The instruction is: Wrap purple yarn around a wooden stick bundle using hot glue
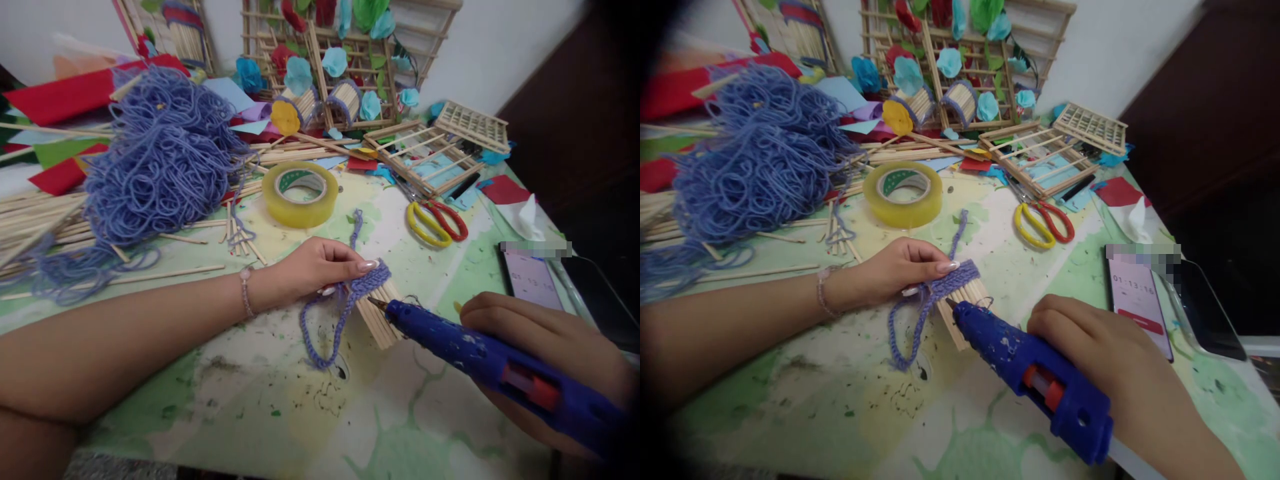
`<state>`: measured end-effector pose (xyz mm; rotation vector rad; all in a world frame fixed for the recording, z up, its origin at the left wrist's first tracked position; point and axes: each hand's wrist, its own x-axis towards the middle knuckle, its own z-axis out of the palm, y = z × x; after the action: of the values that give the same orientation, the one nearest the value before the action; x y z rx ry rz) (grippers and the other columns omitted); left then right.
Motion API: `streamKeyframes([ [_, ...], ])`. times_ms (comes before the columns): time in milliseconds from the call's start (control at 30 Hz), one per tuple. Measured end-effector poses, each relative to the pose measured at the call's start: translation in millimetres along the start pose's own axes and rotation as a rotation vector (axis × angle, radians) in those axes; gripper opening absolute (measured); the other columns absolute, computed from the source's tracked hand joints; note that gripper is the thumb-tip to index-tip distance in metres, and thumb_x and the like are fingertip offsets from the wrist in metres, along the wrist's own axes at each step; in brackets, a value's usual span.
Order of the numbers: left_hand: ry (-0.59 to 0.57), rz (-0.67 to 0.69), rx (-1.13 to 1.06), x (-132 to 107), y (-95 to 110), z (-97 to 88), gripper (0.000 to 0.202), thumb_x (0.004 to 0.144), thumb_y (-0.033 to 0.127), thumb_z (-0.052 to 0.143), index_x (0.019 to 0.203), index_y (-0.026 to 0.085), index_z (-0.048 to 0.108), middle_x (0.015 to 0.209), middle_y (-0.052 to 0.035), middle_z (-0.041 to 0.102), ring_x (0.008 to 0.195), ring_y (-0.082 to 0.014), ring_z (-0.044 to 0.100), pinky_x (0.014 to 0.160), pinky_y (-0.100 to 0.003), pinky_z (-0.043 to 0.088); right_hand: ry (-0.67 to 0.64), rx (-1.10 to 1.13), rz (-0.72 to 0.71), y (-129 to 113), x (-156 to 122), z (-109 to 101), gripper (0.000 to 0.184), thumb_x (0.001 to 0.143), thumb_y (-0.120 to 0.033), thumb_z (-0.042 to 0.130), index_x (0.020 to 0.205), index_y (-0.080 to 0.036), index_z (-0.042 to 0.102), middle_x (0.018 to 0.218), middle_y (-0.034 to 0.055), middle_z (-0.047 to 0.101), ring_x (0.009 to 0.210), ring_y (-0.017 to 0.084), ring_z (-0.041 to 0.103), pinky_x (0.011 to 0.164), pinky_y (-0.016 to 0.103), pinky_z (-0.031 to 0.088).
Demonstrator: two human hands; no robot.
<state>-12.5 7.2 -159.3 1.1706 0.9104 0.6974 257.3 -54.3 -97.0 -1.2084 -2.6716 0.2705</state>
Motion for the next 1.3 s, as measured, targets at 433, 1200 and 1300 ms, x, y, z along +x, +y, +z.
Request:
streamKeyframes([
  [433, -0.007, 0.014, 0.011, 0.1, -1.2, 0.7, 0.033, 0.072, 0.046, 0.073, 0.078, 0.014, 0.072, 0.056, 0.0009, 0.060, 0.047, -0.0067, 0.045, 0.044, -0.019, 0.032, 0.053, -0.095, -0.007, -2.1, -0.6, -0.4, 0.015, 0.086, -0.041, 0.042, 0.081, -0.028, 0.048, 0.086, 0.0059, 0.064, 0.068, 0.026, 0.066, 0.043, 0.036, 0.045],
  [1200, 0.035, -0.009, -0.002, 0.5, -5.8, -1.3, 0.033, 0.070, 0.045, 0.075, 0.083, 0.015, 0.072, 0.060, 0.0014, 0.060, 0.047, -0.0056, 0.042, 0.043, -0.019, 0.027, 0.059, -0.016, 0.075, 2.2, -1.6, -3.7, 0.009, 0.077, -0.033, 0.052, 0.077, -0.026, 0.047, 0.066, 0.0005, 0.051, 0.053, 0.017, 0.049, 0.045, 0.030, 0.037],
  [1300, 0.047, -0.011, 0.009, 0.3, -4.6, -0.5, 0.033, 0.070, 0.045, 0.075, 0.083, 0.014, 0.072, 0.058, 0.0018, 0.058, 0.045, -0.0053, 0.041, 0.042, -0.019, 0.026, 0.074, -0.009, 0.073, 3.3, -1.3, -3.6, 0.007, 0.076, -0.031, 0.053, 0.077, -0.026, 0.047, 0.065, 0.0002, 0.050, 0.051, 0.017, 0.048, 0.045, 0.030, 0.036],
])
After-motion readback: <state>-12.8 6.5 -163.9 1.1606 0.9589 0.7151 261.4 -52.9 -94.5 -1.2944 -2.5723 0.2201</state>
